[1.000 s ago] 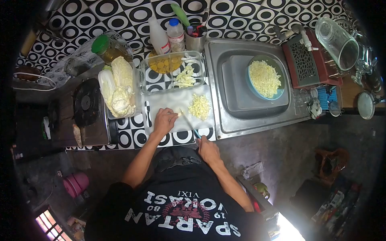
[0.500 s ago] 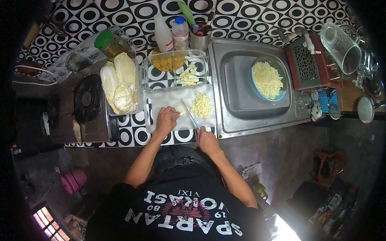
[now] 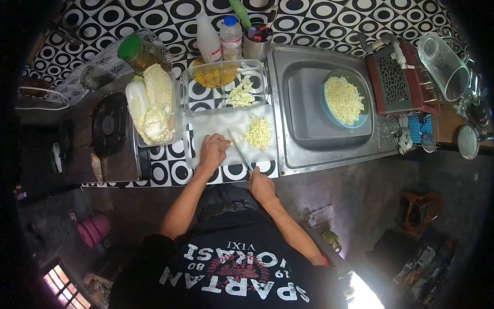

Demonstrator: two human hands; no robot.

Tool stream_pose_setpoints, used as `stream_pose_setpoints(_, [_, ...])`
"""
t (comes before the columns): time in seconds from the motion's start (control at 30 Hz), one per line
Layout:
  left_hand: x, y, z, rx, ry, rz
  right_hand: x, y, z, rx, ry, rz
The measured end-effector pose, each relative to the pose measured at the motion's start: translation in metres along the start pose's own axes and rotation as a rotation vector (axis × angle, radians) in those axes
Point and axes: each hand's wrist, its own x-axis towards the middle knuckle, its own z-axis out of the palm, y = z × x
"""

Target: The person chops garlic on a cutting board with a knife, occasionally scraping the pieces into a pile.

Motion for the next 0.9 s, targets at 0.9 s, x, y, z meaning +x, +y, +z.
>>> stream_pose_setpoints(0.9, [0.001, 0.000, 0.000, 0.007, 0.002, -0.028, 0.020, -0.016, -0.004, 0.052, -0.047, -0.017])
